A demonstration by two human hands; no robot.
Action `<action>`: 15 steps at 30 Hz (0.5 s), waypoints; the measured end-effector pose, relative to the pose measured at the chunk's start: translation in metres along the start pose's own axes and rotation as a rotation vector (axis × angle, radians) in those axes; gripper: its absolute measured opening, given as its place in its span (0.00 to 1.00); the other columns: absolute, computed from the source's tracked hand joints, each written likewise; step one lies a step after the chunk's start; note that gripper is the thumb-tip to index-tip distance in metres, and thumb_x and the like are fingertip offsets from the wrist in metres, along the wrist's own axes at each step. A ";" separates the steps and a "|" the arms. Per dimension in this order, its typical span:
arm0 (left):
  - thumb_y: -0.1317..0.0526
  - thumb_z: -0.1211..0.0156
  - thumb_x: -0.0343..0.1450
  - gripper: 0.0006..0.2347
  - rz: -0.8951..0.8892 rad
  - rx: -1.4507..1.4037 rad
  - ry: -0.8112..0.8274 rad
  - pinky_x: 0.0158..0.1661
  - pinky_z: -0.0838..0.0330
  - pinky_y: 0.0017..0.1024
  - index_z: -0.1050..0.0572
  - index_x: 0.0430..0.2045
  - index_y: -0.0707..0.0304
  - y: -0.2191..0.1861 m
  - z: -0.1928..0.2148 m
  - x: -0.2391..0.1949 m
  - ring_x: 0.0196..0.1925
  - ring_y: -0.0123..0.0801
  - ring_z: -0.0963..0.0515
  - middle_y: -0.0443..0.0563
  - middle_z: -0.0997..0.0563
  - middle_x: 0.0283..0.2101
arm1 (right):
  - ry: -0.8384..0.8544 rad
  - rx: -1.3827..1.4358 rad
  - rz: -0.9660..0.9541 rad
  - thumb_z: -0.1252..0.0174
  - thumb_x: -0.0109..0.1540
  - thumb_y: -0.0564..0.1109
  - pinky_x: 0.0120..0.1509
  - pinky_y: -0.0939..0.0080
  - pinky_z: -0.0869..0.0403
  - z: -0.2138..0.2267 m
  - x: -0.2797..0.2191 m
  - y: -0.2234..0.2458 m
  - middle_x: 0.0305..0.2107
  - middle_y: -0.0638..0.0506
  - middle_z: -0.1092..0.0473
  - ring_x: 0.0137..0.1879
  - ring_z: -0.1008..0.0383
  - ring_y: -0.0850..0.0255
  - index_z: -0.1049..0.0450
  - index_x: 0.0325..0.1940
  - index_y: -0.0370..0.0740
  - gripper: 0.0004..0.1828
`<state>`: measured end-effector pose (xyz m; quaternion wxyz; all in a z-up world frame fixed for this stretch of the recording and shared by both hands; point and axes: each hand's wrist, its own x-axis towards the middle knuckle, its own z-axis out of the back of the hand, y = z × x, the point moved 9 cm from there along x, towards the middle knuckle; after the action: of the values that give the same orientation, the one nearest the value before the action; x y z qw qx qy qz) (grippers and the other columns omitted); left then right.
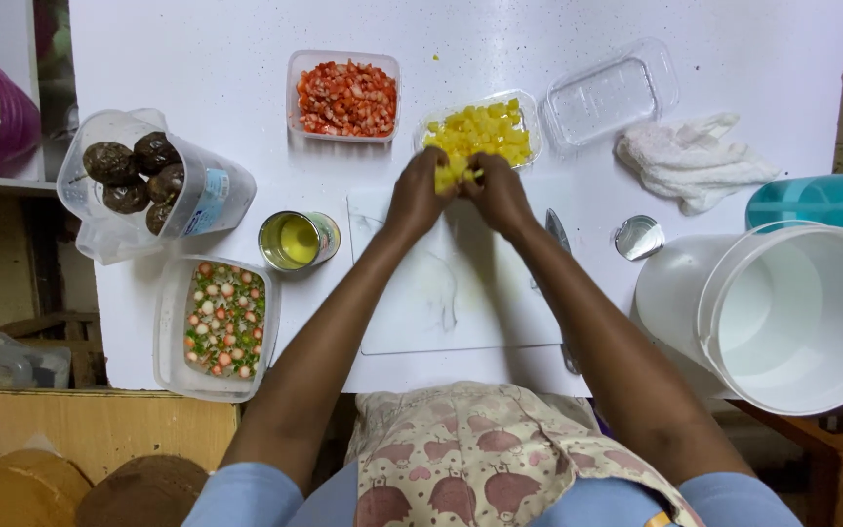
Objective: Dicing pineapple and slicing passion fruit on a cutting board in a kitchen setting
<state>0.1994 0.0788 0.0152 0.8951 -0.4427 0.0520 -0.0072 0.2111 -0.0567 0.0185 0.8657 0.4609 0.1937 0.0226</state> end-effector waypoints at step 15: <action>0.56 0.40 0.76 0.09 0.225 0.095 -0.062 0.35 0.21 0.33 0.28 0.42 0.61 0.050 -0.002 -0.060 0.38 0.36 0.18 0.47 0.28 0.38 | -0.118 -0.526 -0.354 0.34 0.62 0.48 0.50 0.32 0.21 0.071 -0.194 -0.096 0.48 0.32 0.36 0.57 0.29 0.37 0.39 0.67 0.26 0.36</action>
<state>0.1378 0.1107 -0.0206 0.9115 -0.3910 0.0733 0.1046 0.0438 -0.2097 0.0378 0.9554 0.1811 0.2078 -0.1059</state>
